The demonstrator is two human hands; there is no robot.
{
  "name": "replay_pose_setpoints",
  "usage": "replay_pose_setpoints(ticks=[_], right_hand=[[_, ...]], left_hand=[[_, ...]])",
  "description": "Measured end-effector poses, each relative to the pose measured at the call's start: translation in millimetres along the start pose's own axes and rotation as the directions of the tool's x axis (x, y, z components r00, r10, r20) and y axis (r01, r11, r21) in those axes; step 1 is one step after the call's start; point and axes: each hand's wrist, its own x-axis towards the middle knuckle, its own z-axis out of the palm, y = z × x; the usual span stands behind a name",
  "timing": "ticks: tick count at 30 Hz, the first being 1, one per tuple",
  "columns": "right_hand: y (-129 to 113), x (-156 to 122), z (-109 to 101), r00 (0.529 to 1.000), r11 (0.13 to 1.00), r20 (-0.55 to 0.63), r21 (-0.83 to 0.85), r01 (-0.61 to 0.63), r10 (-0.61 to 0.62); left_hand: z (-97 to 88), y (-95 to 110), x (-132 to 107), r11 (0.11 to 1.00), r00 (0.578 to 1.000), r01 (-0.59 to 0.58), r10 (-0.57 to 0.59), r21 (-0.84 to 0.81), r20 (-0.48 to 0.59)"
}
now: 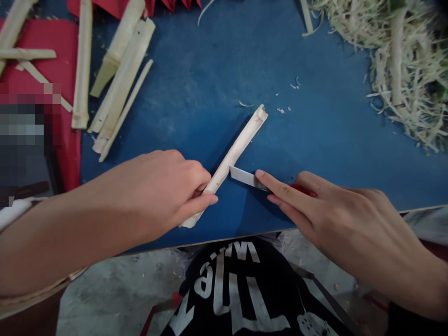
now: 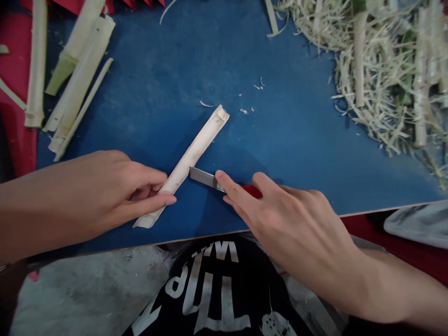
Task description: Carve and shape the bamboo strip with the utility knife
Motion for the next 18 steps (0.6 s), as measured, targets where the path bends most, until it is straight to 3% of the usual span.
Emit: replay_pose_setpoints(ticks=[2, 8, 13, 18], right_hand=[[7, 2, 0, 1.0, 1.0, -0.002, -0.018, -0.014, 0.014], [36, 6, -1, 0.969, 0.962, 0.007, -0.122, -0.245, 0.247], [20, -7, -3, 0.99, 0.992, -0.074, -0.038, -0.121, 0.118], [8, -6, 7, 0.998, 0.999, -0.047, -0.015, -0.04, 0.039]], left_hand=[[3.6, -4, 0, 1.0, 0.999, -0.023, 0.023, -0.001, -0.036], [7.4, -9, 0, 0.997, 0.996, -0.071, 0.07, -0.015, -0.05], [7.7, -9, 0, 0.995, 0.995, -0.088, 0.086, -0.037, -0.051], [7.3, -9, 0, 0.998, 0.998, -0.056, 0.055, -0.03, -0.033]])
